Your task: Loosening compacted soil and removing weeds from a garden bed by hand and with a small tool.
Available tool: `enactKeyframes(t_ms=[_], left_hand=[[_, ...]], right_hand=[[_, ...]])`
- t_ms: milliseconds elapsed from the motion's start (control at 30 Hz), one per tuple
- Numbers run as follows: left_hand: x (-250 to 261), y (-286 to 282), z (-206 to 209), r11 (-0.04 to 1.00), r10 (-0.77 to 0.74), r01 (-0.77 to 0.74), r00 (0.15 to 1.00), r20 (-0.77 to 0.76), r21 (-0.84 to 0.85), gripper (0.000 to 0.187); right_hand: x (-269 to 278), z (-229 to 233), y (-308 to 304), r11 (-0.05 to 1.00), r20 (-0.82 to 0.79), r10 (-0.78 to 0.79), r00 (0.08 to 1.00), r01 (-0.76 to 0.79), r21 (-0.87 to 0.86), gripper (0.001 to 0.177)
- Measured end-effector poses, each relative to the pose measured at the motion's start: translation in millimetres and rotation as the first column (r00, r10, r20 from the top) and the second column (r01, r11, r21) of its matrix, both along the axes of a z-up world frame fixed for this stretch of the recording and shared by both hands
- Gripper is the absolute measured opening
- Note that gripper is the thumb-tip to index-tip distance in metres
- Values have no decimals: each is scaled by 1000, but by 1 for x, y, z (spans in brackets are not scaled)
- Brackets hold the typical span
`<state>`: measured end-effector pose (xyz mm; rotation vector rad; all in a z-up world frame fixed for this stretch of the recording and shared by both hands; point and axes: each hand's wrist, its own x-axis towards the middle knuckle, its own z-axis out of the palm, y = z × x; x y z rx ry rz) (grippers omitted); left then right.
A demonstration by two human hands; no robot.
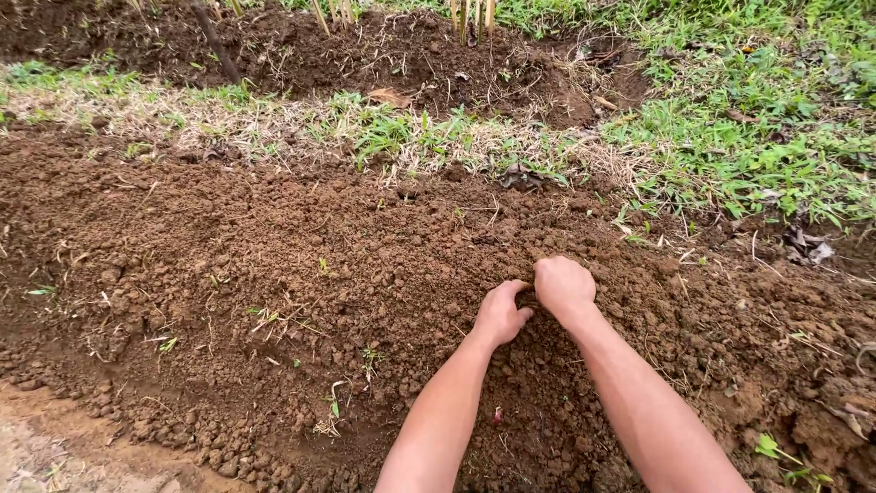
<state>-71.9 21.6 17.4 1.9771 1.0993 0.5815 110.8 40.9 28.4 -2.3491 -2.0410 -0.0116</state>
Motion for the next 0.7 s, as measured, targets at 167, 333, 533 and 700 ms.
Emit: enactKeyframes(t_ms=[167, 333, 533, 700], left_hand=[[-2, -1, 2, 995, -32, 29, 999, -36, -93, 67], [-8, -11, 22, 980, -107, 89, 990, -90, -179, 75], [-5, -19, 30, 974, -176, 141, 963, -202, -178, 79], [2, -21, 22, 989, -145, 142, 964, -221, -32, 69]], right_hand=[[15, 54, -72, 998, -160, -18, 987, 9, -59, 39], [24, 130, -158, 995, -197, -47, 979, 29, -95, 45], [30, 149, -218, 981, -3, 103, 995, -102, -164, 39], [18, 2, -189, 967, 153, 255, 955, -256, -10, 30]])
